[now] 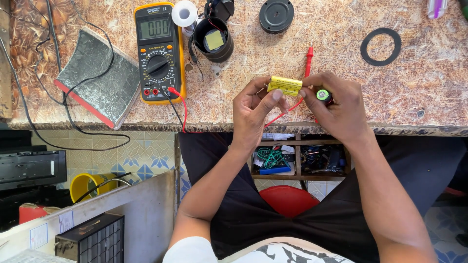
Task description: Testing a battery with a digital multimeter and sorting electronic components into a storage box.
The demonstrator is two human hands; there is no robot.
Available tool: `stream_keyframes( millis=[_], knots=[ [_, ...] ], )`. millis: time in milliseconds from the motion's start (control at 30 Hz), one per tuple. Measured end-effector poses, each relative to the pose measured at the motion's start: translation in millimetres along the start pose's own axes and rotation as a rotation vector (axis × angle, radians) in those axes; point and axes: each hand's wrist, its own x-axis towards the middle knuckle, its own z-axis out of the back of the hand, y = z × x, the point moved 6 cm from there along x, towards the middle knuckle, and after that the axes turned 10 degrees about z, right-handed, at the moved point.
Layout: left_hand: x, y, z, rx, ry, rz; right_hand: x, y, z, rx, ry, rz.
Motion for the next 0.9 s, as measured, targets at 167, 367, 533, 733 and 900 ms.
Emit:
stream_keyframes(
  millis=[167, 367, 533, 733, 900],
  knots=[
    [0.4, 4.8, 2.7, -0.021, 0.005, 0.004, 0.9, -0.8, 0.1, 0.014, 0.009, -0.005],
    [0.3, 3.8, 1.8, -0.025, 0.0, 0.006, 3.1, 1.0, -0.4, 0.032, 0.01, 0.001],
    [0.2, 4.3, 1.6, -0.03, 0.0, 0.008, 4.2, 2.4, 0.8, 0.049, 0.016, 0.01],
    [0.0, 2.7, 0.8, -0.033, -0.001, 0.007, 4.5, 0.6, 0.4, 0.054, 0.031, 0.004],
    [-0.9, 1.8, -0.3, -0.02, 0.004, 0.011, 5.3, 2.9, 0.5, 0.043, 0.029, 0.005]
  ],
)
